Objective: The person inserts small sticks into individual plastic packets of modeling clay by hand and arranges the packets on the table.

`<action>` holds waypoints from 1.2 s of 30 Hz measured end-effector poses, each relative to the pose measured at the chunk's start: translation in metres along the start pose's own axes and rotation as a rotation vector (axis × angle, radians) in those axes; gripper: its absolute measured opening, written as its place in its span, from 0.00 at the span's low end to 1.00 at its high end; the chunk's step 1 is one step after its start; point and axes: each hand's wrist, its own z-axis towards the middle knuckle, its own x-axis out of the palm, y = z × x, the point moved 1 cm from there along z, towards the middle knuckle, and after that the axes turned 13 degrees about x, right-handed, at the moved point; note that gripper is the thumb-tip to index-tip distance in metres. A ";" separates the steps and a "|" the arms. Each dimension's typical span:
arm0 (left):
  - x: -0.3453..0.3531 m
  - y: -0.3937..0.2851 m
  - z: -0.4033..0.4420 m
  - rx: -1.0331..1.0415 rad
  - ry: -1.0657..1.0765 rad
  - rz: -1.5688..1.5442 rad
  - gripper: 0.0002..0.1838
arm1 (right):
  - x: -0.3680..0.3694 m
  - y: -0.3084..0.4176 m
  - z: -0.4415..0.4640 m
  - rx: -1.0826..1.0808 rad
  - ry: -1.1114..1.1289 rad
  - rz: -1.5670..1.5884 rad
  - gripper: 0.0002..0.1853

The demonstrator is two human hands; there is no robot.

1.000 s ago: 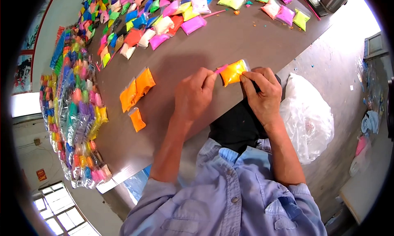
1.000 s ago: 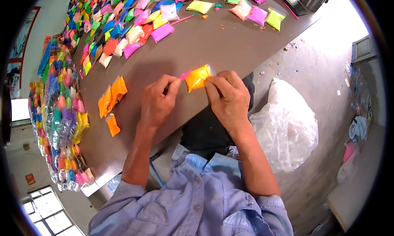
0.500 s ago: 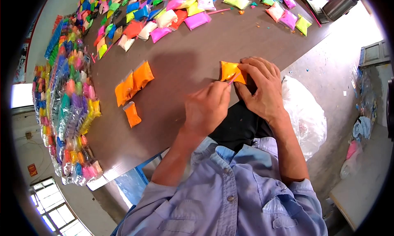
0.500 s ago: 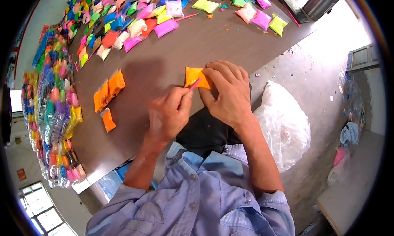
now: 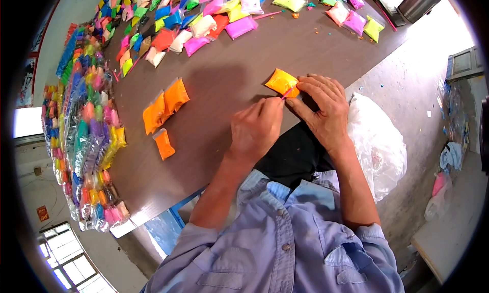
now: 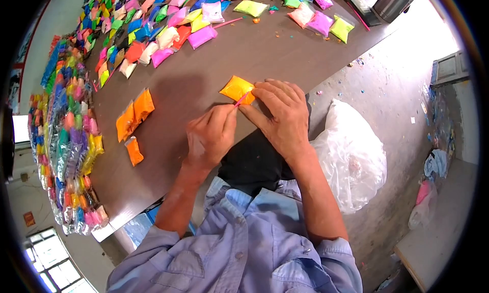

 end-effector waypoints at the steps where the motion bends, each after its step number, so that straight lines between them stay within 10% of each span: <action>1: 0.002 0.002 0.000 0.012 -0.007 0.021 0.06 | 0.000 0.000 0.000 -0.013 -0.006 -0.009 0.17; 36: -0.008 -0.005 0.019 -0.038 0.043 -0.007 0.04 | 0.011 0.003 -0.019 -0.006 -0.086 -0.040 0.09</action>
